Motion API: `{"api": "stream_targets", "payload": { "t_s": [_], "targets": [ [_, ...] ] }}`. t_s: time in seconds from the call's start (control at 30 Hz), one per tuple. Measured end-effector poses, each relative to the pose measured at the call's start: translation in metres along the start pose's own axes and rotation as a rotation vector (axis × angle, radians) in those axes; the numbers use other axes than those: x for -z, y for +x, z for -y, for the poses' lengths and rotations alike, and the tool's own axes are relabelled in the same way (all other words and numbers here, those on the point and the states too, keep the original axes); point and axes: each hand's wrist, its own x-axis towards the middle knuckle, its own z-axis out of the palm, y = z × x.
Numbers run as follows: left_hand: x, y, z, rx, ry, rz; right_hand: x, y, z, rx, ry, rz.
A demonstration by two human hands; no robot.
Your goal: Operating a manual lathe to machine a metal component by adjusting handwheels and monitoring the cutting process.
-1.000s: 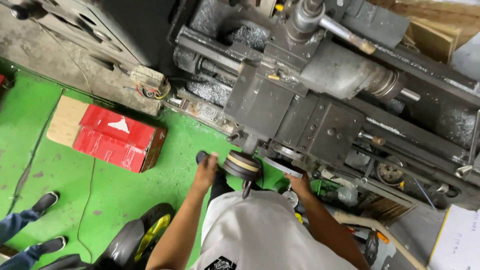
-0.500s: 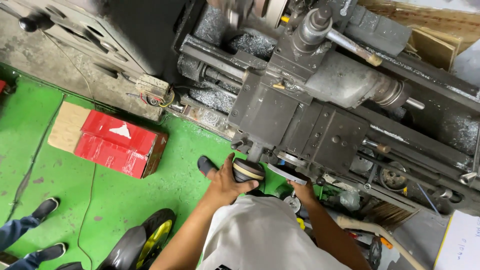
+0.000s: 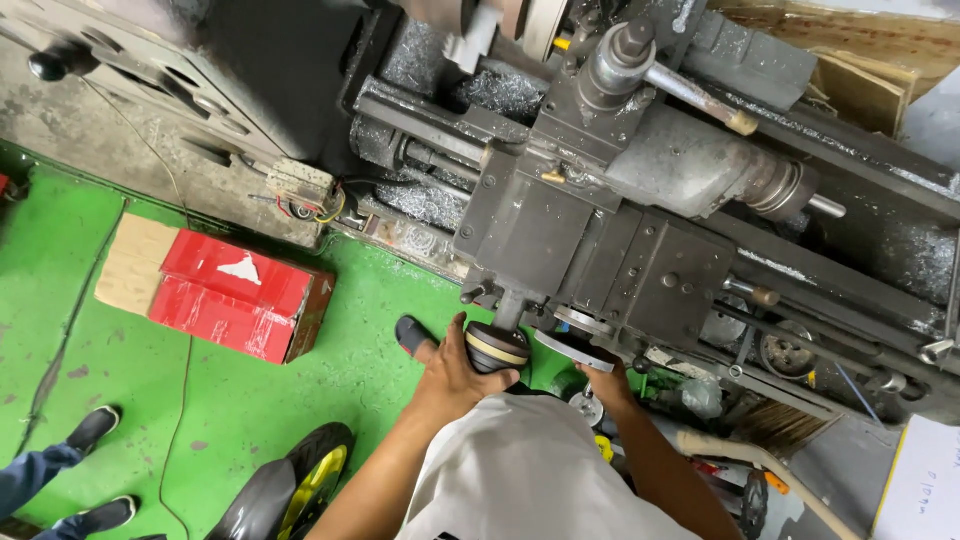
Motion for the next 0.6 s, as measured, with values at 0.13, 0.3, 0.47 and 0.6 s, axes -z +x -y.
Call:
{"api": "stream_targets", "payload": {
  "t_s": [0.13,0.3,0.47,0.6],
  "targets": [
    [0.001,-0.007,-0.003,-0.018,-0.025,-0.021,-0.013,0.017,-0.018,-0.005,-0.008,-0.018],
    [-0.008,-0.005,0.000,-0.013,0.035,-0.062,-0.019,0.025,-0.039,0.157,0.058,-0.072],
    [-0.008,0.000,0.005,-0.007,-0.005,-0.054,-0.024,0.027,-0.033,0.194,0.219,0.029],
    [-0.005,-0.001,0.004,-0.009,-0.012,-0.060,-0.003,0.002,0.001,0.245,0.218,0.041]
  ]
}}
